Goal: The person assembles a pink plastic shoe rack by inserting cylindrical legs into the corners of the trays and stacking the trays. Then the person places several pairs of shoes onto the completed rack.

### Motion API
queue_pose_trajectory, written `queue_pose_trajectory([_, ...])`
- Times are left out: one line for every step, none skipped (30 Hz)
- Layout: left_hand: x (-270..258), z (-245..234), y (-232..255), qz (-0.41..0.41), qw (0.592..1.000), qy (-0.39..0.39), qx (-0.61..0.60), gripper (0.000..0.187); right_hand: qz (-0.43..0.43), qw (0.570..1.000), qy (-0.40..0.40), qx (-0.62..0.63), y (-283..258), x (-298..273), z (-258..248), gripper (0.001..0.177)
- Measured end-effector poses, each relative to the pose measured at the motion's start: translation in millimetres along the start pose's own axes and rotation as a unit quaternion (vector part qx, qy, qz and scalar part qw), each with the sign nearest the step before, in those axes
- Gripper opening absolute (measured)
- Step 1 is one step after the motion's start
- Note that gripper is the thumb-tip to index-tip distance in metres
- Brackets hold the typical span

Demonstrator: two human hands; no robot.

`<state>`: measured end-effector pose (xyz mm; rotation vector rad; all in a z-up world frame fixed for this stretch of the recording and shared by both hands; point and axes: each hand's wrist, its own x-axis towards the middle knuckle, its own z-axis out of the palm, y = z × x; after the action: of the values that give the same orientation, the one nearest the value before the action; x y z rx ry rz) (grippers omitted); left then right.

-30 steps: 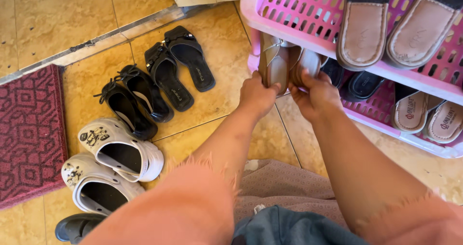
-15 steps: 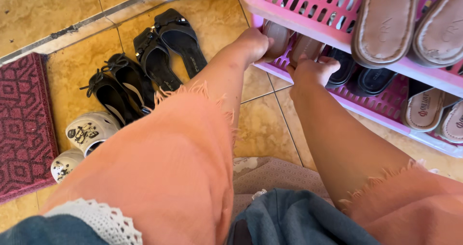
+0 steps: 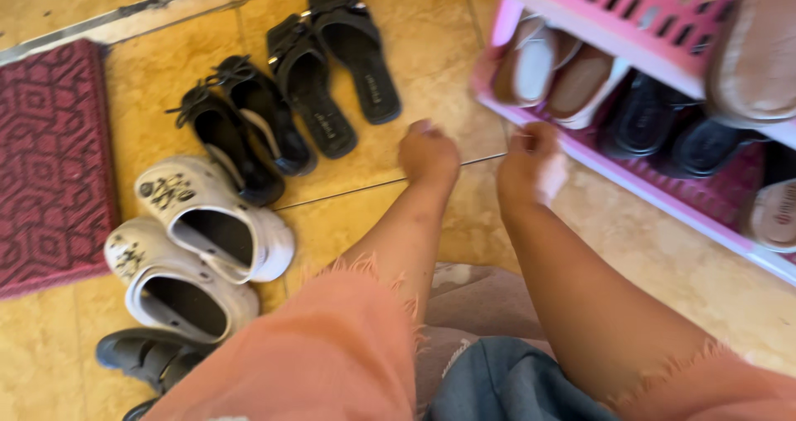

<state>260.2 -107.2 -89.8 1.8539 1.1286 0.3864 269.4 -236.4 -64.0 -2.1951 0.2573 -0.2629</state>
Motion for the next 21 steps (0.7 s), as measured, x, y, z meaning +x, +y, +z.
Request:
queue_pose_trajectory([6.5,-12.0,-11.1,-0.049,0.997,0.051,-0.005,0.031,0.003,0.998,-0.063,0.021,-2.8,-6.4,12.5,0.021])
queue_pose_trajectory([16.4,-23.6,-19.2,-0.112,0.99,0.09,0.0,0.033,0.004,0.991,-0.127,0.041,-9.0,-10.5,27.2,0.023])
queue_pose_trajectory([27.8,-35.2,-26.2,-0.175,0.976,0.129,0.004,0.036,0.005,0.98,-0.189,0.062,-16.7,-12.6,41.6,0.025])
queue_pose_trajectory([40.1,-46.4,-32.8,-0.238,0.957,0.167,0.008,0.04,-0.023,0.976,-0.213,0.038,-26.7,-11.1,57.9,0.026])
queue_pose_trajectory([55.2,-59.5,-39.2,-0.313,0.934,0.157,-0.069,0.045,-0.05,0.971,-0.235,0.013,-39.3,-8.0,76.7,0.028])
queue_pose_trajectory([67.9,-68.4,-42.9,-0.366,0.91,0.159,-0.115,0.051,-0.077,0.963,-0.257,-0.011,-50.4,-6.5,92.3,0.03])
queue_pose_trajectory([78.6,-77.5,-47.0,-0.4,0.886,0.154,-0.175,0.058,-0.073,0.958,-0.274,-0.034,-60.9,-5.4,106.8,0.034])
queue_pose_trajectory([88.6,-85.9,-49.6,-0.404,0.868,0.139,-0.253,0.066,-0.07,0.952,-0.291,-0.057,-71.6,-4.7,121.2,0.039])
queue_pose_trajectory([95.4,-93.7,-51.7,-0.403,0.844,0.112,-0.335,0.073,-0.066,0.946,-0.308,-0.08,-81.1,-5.5,134.7,0.045])
queue_pose_trajectory([100.5,-101.4,-52.6,-0.412,0.818,0.082,-0.394,0.081,-0.065,0.94,-0.316,-0.108,-87.8,-7.1,145.8,0.053])
queue_pose_trajectory([105.0,-103.8,-47.7,-0.43,0.805,0.071,-0.403,0.088,-0.065,0.934,-0.323,-0.135,-93.8,-9.4,156.4,0.061])
queue_pose_trajectory([105.8,-107.7,-43.6,-0.457,0.795,0.071,-0.393,0.096,-0.063,0.928,-0.328,-0.166,-97.9,-9.9,164.4,0.069])
queue_pose_trajectory([105.9,-108.0,-35.3,-0.497,0.78,0.084,-0.37,0.114,-0.037,0.934,-0.317,-0.159,-102.0,-10.6,172.3,0.079])
queue_pose_trajectory([101.4,-109.0,-28.6,-0.495,0.809,0.088,-0.303,0.114,-0.009,0.94,-0.304,-0.154,-104.1,-10.8,177.9,0.09])
queue_pose_trajectory([93.9,-110.4,-22.8,-0.491,0.834,0.091,-0.234,0.113,0.019,0.945,-0.289,-0.149,-105.0,-11.4,181.4,0.101])
queue_pose_trajectory([88.0,-112.8,-16.3,-0.483,0.855,0.093,-0.163,0.113,0.009,0.945,-0.295,-0.139,-104.4,-13.4,182.3,0.092])
queue_pose_trajectory([84.9,-114.0,-7.7,-0.482,0.858,0.082,-0.16,0.109,-0.002,0.945,-0.301,-0.13,-103.2,-15.0,180.9,0.083])
queue_pose_trajectory([82.8,-114.4,1.4,-0.481,0.859,0.073,-0.16,0.105,-0.015,0.944,-0.307,-0.121,-102.6,-16.1,178.3,0.075])
queue_pose_trajectory([79.7,-115.0,8.0,-0.48,0.86,0.063,-0.16,0.101,-0.015,0.946,-0.303,-0.112,-101.3,-17.6,174.5,0.074])
queue_pose_trajectory([76.7,-116.8,11.6,-0.476,0.864,0.065,-0.149,0.098,-0.015,0.949,-0.299,-0.1,-101.3,-18.8,171.9,0.073])
queue_pose_trajectory([75.2,-117.6,13.7,-0.472,0.867,0.065,-0.147,0.093,-0.015,0.951,-0.295,-0.089,-100.8,-19.8,169.5,0.073])
